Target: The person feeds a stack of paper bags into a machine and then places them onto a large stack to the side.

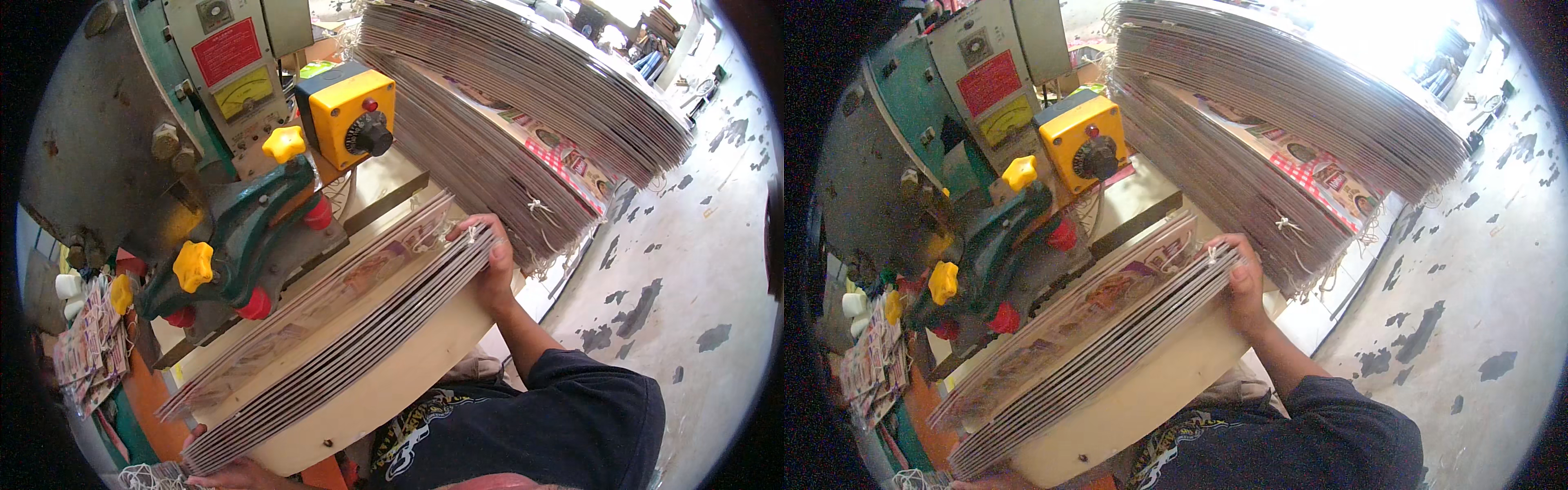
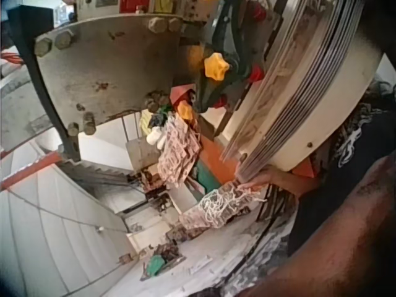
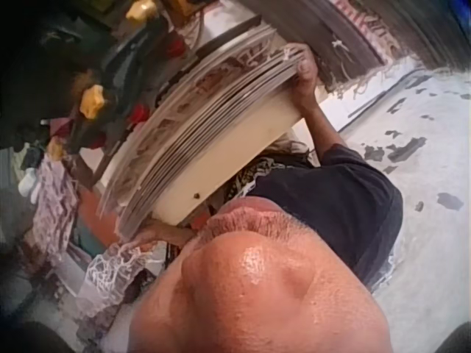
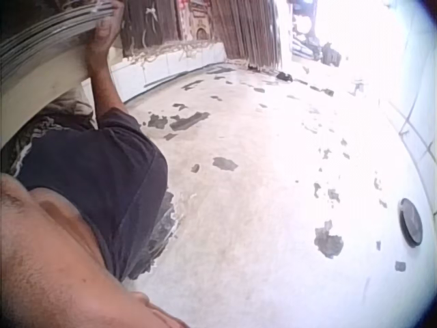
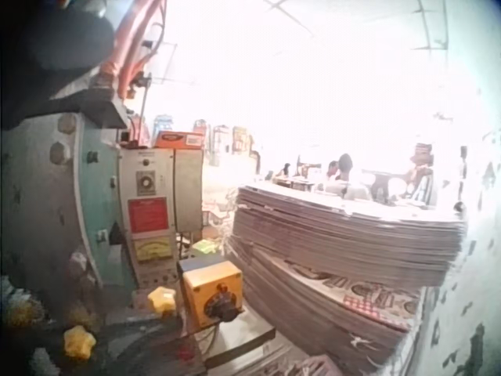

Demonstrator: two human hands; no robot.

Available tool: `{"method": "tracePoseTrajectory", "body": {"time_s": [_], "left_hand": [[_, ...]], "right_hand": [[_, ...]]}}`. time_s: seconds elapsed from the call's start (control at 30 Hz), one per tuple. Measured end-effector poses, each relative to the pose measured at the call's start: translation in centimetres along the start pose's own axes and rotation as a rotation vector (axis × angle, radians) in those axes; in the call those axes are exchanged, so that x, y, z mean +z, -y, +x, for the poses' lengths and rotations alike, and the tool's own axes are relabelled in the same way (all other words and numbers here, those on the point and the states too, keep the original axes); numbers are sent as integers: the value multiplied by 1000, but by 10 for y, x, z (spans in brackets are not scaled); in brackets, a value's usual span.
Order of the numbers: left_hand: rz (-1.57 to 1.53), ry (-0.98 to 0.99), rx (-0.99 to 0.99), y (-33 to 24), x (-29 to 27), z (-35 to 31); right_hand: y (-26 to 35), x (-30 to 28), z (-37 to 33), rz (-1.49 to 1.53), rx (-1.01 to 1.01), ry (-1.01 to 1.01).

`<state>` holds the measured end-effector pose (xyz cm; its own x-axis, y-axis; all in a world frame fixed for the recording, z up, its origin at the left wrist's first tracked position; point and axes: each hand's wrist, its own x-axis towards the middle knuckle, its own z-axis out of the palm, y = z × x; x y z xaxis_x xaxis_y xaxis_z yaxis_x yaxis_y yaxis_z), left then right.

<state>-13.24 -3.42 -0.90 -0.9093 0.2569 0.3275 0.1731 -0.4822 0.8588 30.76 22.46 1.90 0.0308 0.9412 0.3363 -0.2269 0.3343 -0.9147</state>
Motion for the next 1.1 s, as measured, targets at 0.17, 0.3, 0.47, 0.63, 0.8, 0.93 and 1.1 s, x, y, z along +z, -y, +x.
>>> {"method": "tracePoseTrajectory", "body": {"time_s": [0.17,0.3,0.47,0.63,0.8,0.93,1.1], "left_hand": [[43,32,11,2,-3,2],[19,-23,-33,2,-2,3],[12,-74,-59,8,-10,5],[44,21,-28,9,-16,6],[53,-59,0,-1,9,-2],[53,-19,7,2,0,4],[-143,-97,-301,-16,17,-12]], "right_hand": [[1,2,-1,24,25,-8],[0,0,0,12,5,3],[-1,-2,0,-22,-11,3],[-3,-4,0,-37,-21,15],[-2,-3,0,-54,-25,6],[3,1,0,-40,-7,8],[0,0,0,-38,-18,-3]]}}
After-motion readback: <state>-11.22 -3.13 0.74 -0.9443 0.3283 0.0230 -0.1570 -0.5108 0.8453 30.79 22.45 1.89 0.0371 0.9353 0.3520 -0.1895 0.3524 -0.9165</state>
